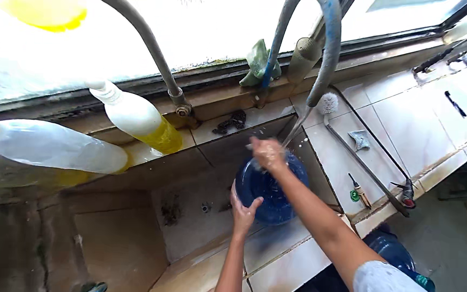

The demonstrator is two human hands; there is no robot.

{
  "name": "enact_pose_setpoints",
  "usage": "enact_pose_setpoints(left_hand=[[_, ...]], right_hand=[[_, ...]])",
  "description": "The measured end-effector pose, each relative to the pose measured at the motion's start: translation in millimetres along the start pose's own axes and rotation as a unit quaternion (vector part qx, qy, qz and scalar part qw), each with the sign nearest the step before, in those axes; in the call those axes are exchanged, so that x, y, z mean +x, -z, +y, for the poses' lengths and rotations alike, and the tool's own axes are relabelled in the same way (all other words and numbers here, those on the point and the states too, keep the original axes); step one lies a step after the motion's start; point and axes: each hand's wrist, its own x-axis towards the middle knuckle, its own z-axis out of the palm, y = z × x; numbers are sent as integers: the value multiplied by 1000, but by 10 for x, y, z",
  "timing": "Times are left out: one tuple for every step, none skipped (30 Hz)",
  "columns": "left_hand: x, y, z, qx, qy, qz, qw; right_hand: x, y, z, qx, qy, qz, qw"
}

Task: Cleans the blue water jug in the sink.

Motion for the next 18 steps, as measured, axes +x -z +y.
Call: enact_pose_setpoints(left_hand=[[177, 44, 82, 28, -5, -38, 999], [359, 123, 180, 53, 0, -78, 996], [522, 197, 276, 70, 7, -106, 992], [623, 241, 336, 74, 15, -108, 991], [617, 244, 349, 68, 27, -84, 994], [510, 193, 301, 52, 31, -50, 997], [360, 87, 227, 32, 29, -25, 999], [262, -47, 170, 23, 20, -7, 1000], [236, -158, 151, 30, 15, -3, 999], [269, -244, 169, 48, 12, -18, 999], [392, -308, 227, 68, 6, -46, 997], [561, -339, 291, 82, -4, -72, 994], [682, -351, 333, 86, 0, -83, 993], [717, -361, 347, 85, 10, -79, 993], [689, -386, 339, 79, 20, -58, 995], [639, -429, 316, 67, 26, -31, 997], [584, -492, 273, 49, 22, 3, 999], [557, -569, 236, 28, 18, 39, 999]], right_hand=[[-20, -100, -198, 9, 77, -9, 997], [-40, -203, -289, 29, 143, -16, 989], [-31, -225, -269, 53, 177, -18, 983], [1, -127, -177, 61, 161, -28, 985], [37, 53, -45, 53, 105, -52, 992], [77, 201, 125, 48, 35, -57, 997], [127, 292, 315, 37, -23, -47, 998], [189, 308, 487, 15, -54, -26, 998], [215, 259, 575, 2, -51, 1, 999], [168, 176, 577, -4, -11, 29, 1000], [118, 121, 514, -2, 59, 48, 997], [110, 71, 450, 11, 138, 56, 989], [115, 41, 440, 27, 185, 48, 981], [131, 88, 494, 41, 177, 16, 983], [181, 192, 584, 40, 122, -21, 992], [262, 288, 660, 36, 48, -37, 998], [307, 288, 700, 30, -11, -14, 999], [265, 213, 665, 26, -36, 33, 998]])
